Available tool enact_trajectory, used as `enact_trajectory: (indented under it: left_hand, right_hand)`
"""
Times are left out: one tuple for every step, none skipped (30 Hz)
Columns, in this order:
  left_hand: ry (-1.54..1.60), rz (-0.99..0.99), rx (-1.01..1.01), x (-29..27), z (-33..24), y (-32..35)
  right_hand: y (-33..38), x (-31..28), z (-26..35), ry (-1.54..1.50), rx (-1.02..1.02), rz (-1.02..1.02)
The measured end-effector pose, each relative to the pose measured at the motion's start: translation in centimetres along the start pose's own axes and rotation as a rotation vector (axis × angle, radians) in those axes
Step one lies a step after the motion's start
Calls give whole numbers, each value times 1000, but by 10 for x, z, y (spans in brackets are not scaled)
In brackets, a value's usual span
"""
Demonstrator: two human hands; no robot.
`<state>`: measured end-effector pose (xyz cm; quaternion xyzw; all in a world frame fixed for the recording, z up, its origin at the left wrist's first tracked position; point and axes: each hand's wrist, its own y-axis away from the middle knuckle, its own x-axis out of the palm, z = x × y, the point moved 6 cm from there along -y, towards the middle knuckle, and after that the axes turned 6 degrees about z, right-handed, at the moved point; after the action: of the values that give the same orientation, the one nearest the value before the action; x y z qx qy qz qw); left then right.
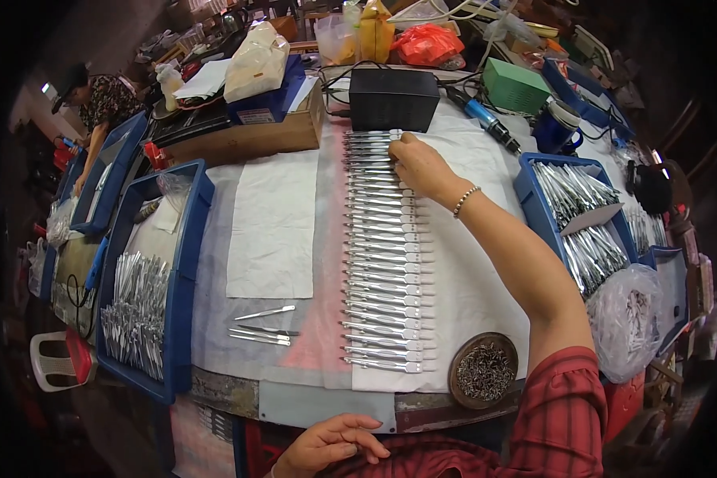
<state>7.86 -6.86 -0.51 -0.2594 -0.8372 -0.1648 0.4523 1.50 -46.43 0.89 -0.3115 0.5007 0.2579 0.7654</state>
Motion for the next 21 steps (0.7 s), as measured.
enact_trajectory:
  left_hand:
    - [3, -6, 1, 1, 0, 0]
    - [4, -10, 3, 3, -1, 0]
    - [-2, -10, 4, 6, -2, 1]
    - [-14, -25, -3, 8, -3, 2]
    - [-27, -39, -9, 10, -3, 4]
    - [-40, -39, -1, 12, -2, 6]
    - [-42, -27, -11, 12, 2, 8]
    - [-42, -18, -19, 15, 5, 9]
    - [-58, -15, -10, 22, 6, 9]
    - [-66, -122, -16, 26, 9, 11]
    - [-72, -229, -21, 28, 11, 15]
    - [-84, -230, -11, 25, 15, 19]
    - [-124, -74, -42, 24, 22, 20]
    - [-164, 72, -72, 26, 29, 22]
    - [-175, 76, -67, 29, 32, 23]
    - [-154, 93, -63, 34, 36, 24]
    - [-133, 103, -56, 38, 40, 26]
    - [-169, 97, -62, 41, 43, 28]
    - [-174, 93, -55, 46, 45, 29]
    - [-174, 65, -91, 49, 49, 31]
    - [-173, 34, -126, 51, 53, 33]
  right_hand:
    - [1, -1, 0, -2, -1, -3]
    - [4, -4, 0, 4, -17, -35]
    - [7, -9, 1, 12, -33, -68]
    - [9, -15, 3, 10, -42, -77]
    - [14, -22, 5, -17, -20, -62]
    - [21, -30, 7, -42, 2, -49]
    - [29, -40, 9, -37, -8, -65]
    - [38, -46, 14, -22, -42, -44]
    - [46, -52, 21, -4, -75, -24]
    - [56, -61, 31, -3, -87, -34]
    - [65, -67, 43, -21, -100, 29]
    - [76, -75, 57, -37, -111, 92]
    - [90, -90, 73, -28, -116, 78]
    - [103, -99, 91, -14, -135, 139]
    - [118, -107, 109, 2, -150, 201]
    - [131, -114, 126, -5, -162, 238]
    - [143, -117, 143, -16, -181, 279]
    - [157, -123, 160, -45, -194, 313]
    - [171, -127, 176, -72, -205, 348]
    - [187, -128, 190, -98, -264, 368]
    - [202, -129, 203, -124, -325, 389]
